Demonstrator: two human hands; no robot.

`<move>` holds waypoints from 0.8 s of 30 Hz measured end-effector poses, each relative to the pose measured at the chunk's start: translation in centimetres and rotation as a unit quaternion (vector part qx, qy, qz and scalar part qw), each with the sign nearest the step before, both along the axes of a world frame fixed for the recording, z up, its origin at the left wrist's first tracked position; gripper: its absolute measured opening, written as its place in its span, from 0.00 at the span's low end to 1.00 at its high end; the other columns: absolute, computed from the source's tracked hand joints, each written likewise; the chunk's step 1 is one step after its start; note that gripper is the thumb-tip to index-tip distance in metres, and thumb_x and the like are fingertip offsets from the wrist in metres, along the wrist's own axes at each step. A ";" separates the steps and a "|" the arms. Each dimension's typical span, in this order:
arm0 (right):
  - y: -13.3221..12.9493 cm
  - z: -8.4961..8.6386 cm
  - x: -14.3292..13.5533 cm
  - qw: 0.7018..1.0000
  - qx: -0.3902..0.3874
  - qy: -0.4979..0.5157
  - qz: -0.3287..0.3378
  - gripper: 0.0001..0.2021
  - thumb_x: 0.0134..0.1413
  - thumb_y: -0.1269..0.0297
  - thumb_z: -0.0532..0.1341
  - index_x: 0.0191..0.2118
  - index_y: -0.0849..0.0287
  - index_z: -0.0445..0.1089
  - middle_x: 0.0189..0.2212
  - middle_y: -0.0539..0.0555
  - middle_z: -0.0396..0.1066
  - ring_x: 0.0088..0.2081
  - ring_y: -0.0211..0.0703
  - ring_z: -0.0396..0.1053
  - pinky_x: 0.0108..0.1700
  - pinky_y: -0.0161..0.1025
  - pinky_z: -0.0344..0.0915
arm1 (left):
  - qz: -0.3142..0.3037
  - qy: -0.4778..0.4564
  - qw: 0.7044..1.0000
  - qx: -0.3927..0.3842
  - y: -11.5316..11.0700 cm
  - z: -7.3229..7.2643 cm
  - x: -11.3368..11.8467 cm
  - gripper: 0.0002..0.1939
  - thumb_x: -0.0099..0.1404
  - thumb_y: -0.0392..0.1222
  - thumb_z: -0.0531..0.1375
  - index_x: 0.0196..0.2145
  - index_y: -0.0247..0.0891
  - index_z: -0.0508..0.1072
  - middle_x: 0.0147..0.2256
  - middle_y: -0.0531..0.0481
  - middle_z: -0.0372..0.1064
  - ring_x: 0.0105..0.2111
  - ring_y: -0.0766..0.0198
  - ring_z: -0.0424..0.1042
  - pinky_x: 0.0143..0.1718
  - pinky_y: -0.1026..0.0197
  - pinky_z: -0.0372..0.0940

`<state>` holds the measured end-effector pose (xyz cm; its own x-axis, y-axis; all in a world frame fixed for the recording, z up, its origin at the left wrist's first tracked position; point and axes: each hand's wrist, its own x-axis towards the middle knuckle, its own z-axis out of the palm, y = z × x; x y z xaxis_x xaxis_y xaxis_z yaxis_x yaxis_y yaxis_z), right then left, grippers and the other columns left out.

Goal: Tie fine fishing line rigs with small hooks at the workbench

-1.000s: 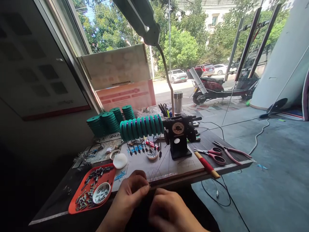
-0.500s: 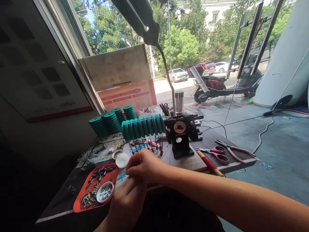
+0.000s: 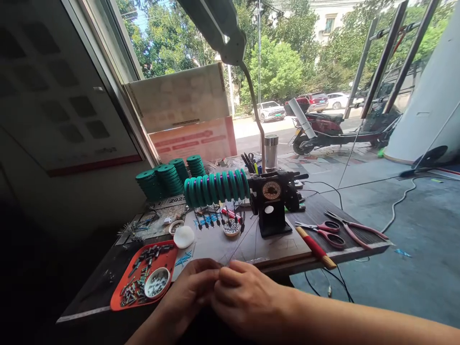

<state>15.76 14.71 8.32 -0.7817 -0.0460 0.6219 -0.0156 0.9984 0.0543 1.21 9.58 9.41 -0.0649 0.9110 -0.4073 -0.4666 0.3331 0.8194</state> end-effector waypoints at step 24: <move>0.9 0.6 0.4 0.986 0.161 0.036 -0.020 0.16 0.56 0.78 0.47 0.26 0.64 0.68 0.27 0.53 0.68 0.27 0.39 0.58 0.29 0.39 0.54 | -0.017 0.001 0.999 -0.039 0.8 0.1 -0.8 0.09 0.41 0.32 0.65 0.17 0.33 0.66 0.13 0.62 0.51 0.13 0.79 0.46 0.13 0.74 0.41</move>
